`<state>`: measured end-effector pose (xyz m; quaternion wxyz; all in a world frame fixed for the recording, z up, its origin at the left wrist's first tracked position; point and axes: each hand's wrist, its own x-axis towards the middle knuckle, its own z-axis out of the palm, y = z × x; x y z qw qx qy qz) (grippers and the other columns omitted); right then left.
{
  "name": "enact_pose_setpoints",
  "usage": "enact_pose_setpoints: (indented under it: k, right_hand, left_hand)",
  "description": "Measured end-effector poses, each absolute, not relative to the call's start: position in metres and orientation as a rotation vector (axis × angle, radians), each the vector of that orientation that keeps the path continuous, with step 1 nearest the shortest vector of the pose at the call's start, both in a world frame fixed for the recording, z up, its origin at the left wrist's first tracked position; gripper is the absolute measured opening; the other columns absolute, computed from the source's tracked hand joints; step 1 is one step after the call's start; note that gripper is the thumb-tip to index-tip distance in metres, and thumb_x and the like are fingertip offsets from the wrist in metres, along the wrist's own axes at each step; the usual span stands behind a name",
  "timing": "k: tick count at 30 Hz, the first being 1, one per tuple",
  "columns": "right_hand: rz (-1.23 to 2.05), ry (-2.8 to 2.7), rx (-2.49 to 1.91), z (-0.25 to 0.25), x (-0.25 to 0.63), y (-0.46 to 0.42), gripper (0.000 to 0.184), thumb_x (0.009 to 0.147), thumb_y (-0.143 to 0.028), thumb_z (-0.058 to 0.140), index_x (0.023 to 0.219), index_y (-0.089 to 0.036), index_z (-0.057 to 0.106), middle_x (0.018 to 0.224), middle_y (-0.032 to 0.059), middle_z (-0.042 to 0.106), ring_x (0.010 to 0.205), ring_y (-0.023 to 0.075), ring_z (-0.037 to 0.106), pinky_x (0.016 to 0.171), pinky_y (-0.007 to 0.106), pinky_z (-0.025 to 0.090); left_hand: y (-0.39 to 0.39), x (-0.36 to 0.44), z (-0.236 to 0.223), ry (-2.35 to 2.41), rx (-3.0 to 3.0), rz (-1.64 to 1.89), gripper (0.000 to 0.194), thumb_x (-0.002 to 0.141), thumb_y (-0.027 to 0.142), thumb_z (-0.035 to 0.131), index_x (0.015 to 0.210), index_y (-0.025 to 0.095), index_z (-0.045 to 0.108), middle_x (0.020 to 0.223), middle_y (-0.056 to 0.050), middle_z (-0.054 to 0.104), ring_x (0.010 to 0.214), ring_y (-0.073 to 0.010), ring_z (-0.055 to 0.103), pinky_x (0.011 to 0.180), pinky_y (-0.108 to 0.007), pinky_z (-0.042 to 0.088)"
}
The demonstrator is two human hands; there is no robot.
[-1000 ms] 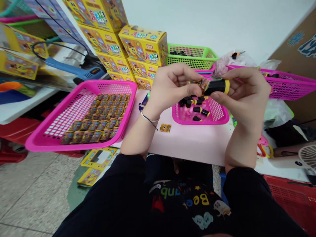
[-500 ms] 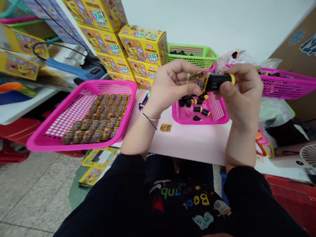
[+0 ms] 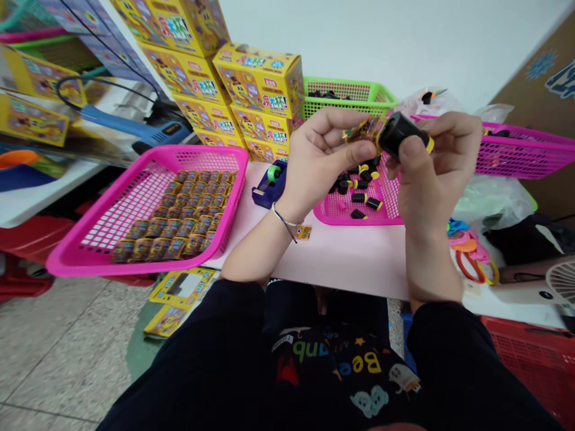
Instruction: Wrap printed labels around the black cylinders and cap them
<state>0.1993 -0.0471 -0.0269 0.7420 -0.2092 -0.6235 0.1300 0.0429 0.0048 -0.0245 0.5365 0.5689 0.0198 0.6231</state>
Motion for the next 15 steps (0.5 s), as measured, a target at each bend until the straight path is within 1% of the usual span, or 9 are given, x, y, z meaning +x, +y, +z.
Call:
enact_pose_setpoints:
  k: [2,3,5,6,7,8,10,12,15]
  right_hand:
    - [0.286,-1.362,-0.480,-0.030,0.197,-0.048,0.037,0.095,-0.059,0.081,0.114,-0.038,0.056,0.114,-0.0017,0.062,0.075,0.0138,0.066,0.062,0.034,0.068]
    - [0.273,-1.332,-0.487,-0.030,0.196,-0.048,0.036,0.096,-0.058,0.080,0.113,-0.037,0.056,0.113,-0.0019,0.061,0.072,0.0127,0.065,0.057,0.032,0.065]
    - [0.251,-1.265,-0.478,-0.030,0.193,-0.049,0.035,0.097,-0.056,0.080,0.110,-0.035,0.055,0.107,-0.0032,0.059,0.063,0.0085,0.060,0.045,0.025,0.054]
    - [0.250,-1.255,-0.470,-0.030,0.191,-0.050,0.034,0.097,-0.056,0.080,0.110,-0.035,0.055,0.106,-0.0037,0.059,0.061,0.0076,0.058,0.043,0.023,0.052]
    - [0.248,-1.261,-0.463,-0.030,0.190,-0.051,0.033,0.098,-0.055,0.078,0.110,-0.035,0.055,0.105,-0.0038,0.058,0.062,0.0079,0.059,0.044,0.023,0.052]
    - [0.237,-1.281,-0.462,-0.030,0.189,-0.051,0.030,0.100,-0.055,0.076,0.112,-0.036,0.055,0.107,-0.0036,0.059,0.065,0.0094,0.062,0.047,0.026,0.056]
    - [0.203,-1.324,-0.485,-0.031,0.189,-0.053,0.027,0.103,-0.056,0.072,0.116,-0.039,0.056,0.112,-0.0022,0.060,0.078,0.0144,0.070,0.057,0.032,0.064]
    - [0.206,-1.330,-0.529,-0.032,0.190,-0.056,0.029,0.102,-0.059,0.071,0.119,-0.040,0.057,0.116,-0.0006,0.061,0.091,0.0190,0.074,0.064,0.036,0.069]
    - [0.321,-1.349,-0.623,-0.031,0.193,-0.063,0.036,0.100,-0.064,0.073,0.121,-0.040,0.056,0.115,0.0012,0.061,0.109,0.0246,0.075,0.074,0.041,0.074]
  left_hand:
    - [0.002,0.047,-0.026,0.036,1.352,1.508,0.057,0.064,0.053,0.106,0.103,0.021,0.079,0.093,0.002,0.082,0.092,-0.0155,0.082,0.091,-0.032,0.070]
    - [0.001,0.048,-0.027,0.032,1.354,1.518,0.055,0.066,0.055,0.105,0.102,0.021,0.080,0.091,0.003,0.081,0.092,-0.0148,0.082,0.089,-0.031,0.070]
    - [0.000,0.051,-0.029,0.012,1.358,1.535,0.050,0.069,0.055,0.102,0.100,0.021,0.081,0.088,0.006,0.080,0.088,-0.0131,0.082,0.084,-0.029,0.069]
    - [-0.001,0.052,-0.030,0.001,1.356,1.547,0.048,0.070,0.055,0.101,0.099,0.022,0.081,0.088,0.007,0.079,0.085,-0.0122,0.082,0.081,-0.028,0.069]
    - [-0.001,0.053,-0.031,-0.005,1.350,1.558,0.047,0.070,0.054,0.101,0.098,0.022,0.082,0.088,0.008,0.079,0.083,-0.0117,0.082,0.079,-0.027,0.069]
    - [-0.001,0.054,-0.031,-0.005,1.341,1.573,0.047,0.069,0.055,0.102,0.097,0.023,0.082,0.089,0.008,0.080,0.083,-0.0115,0.082,0.077,-0.027,0.068]
    - [-0.001,0.056,-0.032,-0.007,1.338,1.599,0.048,0.067,0.056,0.103,0.097,0.024,0.083,0.091,0.008,0.081,0.084,-0.0118,0.082,0.076,-0.026,0.068]
    - [-0.003,0.057,-0.033,0.014,1.350,1.591,0.047,0.069,0.056,0.102,0.099,0.025,0.084,0.091,0.007,0.082,0.090,-0.0130,0.083,0.082,-0.028,0.070]
    - [-0.008,0.057,-0.032,0.021,1.356,1.595,0.044,0.072,0.056,0.101,0.099,0.025,0.084,0.086,0.007,0.080,0.090,-0.0127,0.083,0.087,-0.030,0.070]
